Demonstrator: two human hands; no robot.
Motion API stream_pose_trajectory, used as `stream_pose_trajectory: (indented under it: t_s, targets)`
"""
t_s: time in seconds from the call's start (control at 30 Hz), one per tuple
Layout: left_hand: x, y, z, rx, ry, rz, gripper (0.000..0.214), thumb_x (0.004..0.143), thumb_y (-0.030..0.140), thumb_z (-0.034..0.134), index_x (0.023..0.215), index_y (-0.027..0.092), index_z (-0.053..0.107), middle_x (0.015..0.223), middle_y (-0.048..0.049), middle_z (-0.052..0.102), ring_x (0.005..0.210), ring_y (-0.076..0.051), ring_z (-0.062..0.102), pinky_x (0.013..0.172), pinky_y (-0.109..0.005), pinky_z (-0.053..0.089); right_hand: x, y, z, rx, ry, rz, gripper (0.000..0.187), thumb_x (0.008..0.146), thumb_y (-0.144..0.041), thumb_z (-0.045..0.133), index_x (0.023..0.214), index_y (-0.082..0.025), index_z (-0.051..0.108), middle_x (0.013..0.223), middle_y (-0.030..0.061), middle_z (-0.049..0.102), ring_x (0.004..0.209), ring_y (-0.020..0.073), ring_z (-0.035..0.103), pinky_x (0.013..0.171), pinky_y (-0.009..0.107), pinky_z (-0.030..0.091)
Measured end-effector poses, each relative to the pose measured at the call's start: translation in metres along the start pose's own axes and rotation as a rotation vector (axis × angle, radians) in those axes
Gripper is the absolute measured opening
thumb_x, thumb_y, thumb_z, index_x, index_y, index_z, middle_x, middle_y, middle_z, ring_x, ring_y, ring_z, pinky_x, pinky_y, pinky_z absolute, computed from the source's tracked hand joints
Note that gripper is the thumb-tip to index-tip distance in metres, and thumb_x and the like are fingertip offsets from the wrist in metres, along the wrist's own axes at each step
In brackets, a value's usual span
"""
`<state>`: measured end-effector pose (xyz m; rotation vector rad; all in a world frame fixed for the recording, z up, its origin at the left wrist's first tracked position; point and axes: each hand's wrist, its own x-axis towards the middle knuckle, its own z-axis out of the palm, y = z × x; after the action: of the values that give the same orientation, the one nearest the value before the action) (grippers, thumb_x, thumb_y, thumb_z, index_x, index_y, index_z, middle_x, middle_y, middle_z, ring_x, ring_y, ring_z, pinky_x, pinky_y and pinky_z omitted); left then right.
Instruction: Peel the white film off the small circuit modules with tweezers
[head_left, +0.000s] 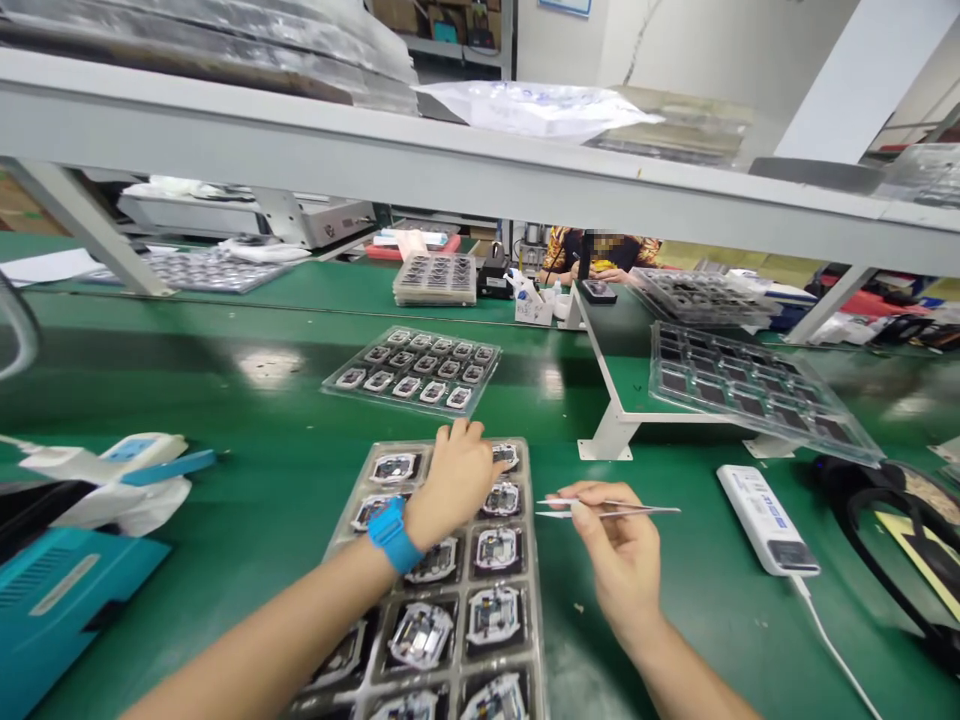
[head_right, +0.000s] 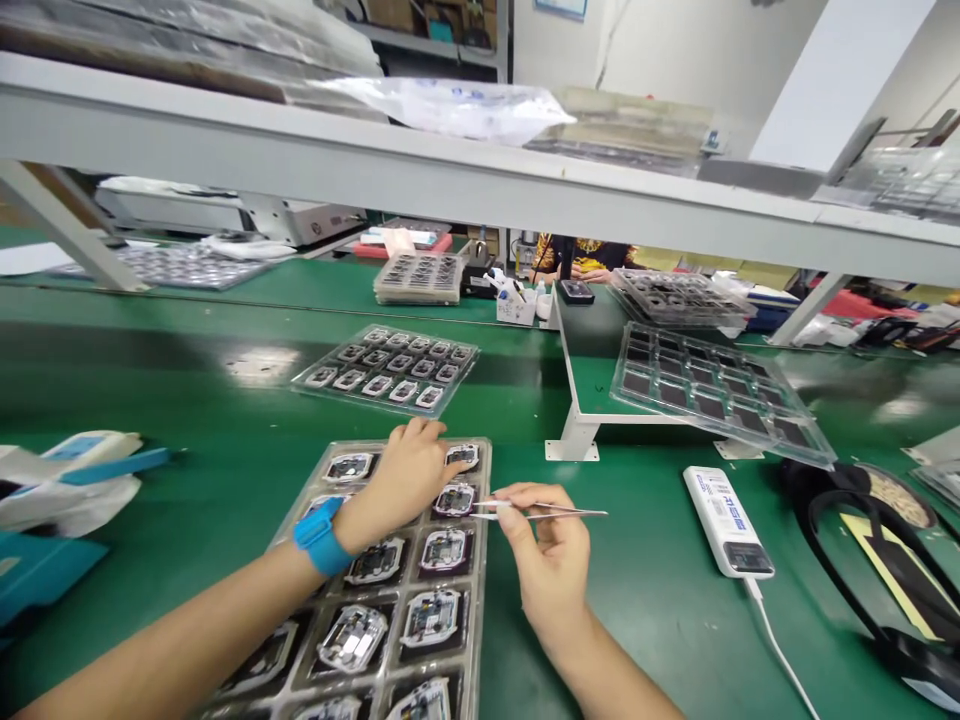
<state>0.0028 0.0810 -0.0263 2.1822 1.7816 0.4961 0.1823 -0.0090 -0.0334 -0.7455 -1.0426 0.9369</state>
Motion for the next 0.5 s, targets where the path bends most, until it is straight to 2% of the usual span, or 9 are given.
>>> stream_pose_trajectory:
  t_s: [0.13, 0.23, 0.4, 0.47, 0.5]
  targets:
    - [0.006, -0.004, 0.006, 0.042, 0.014, -0.035, 0.02, 0.089, 0.028, 0.061, 0.086, 0.015, 0.076, 0.119, -0.0192, 0.067, 0.122, -0.038, 0.048, 0.101, -0.052, 0.036, 0.0, 0.003, 0.001, -0.011, -0.001, 0.007, 0.007, 0.084, -0.027, 0.078, 0.086, -0.025, 0.072, 0.087, 0.0001, 0.077, 0.085, 0.0158, 0.076, 0.08, 0.026, 0.061]
    - [0.007, -0.007, 0.008, 0.002, 0.041, -0.045, 0.011, 0.083, 0.023, 0.066, 0.084, 0.016, 0.074, 0.126, -0.0189, 0.063, 0.128, -0.039, 0.043, 0.104, -0.053, 0.034, 0.0, 0.005, 0.001, -0.019, 0.009, 0.013, 0.008, 0.083, -0.028, 0.079, 0.085, -0.024, 0.073, 0.085, 0.0002, 0.077, 0.083, 0.0149, 0.075, 0.079, 0.025, 0.06]
    - [0.0, -0.007, -0.002, -0.191, 0.066, -0.019, 0.004, 0.076, 0.023, 0.067, 0.073, 0.02, 0.067, 0.119, -0.0137, 0.065, 0.127, -0.039, 0.044, 0.103, -0.053, 0.037, 0.0, 0.008, 0.003, 0.032, 0.049, 0.052, 0.011, 0.08, -0.03, 0.082, 0.083, -0.024, 0.074, 0.085, -0.0006, 0.078, 0.079, 0.0137, 0.076, 0.077, 0.024, 0.061]
    - [-0.01, -0.003, -0.009, -0.305, 0.043, 0.006, 0.006, 0.079, 0.026, 0.061, 0.077, 0.022, 0.063, 0.11, -0.0108, 0.068, 0.119, -0.034, 0.053, 0.098, -0.049, 0.044, -0.001, 0.008, 0.003, 0.071, 0.061, 0.075, 0.012, 0.079, -0.03, 0.084, 0.085, -0.025, 0.075, 0.085, -0.0016, 0.079, 0.077, 0.0133, 0.077, 0.075, 0.023, 0.062]
    - [-0.017, 0.0, -0.012, -0.366, 0.011, 0.013, 0.009, 0.082, 0.029, 0.057, 0.081, 0.022, 0.062, 0.1, -0.0087, 0.07, 0.107, -0.031, 0.06, 0.089, -0.044, 0.049, -0.001, 0.008, 0.004, 0.09, 0.065, 0.085, 0.013, 0.079, -0.03, 0.084, 0.087, -0.026, 0.075, 0.086, -0.002, 0.079, 0.076, 0.0133, 0.077, 0.075, 0.023, 0.062]
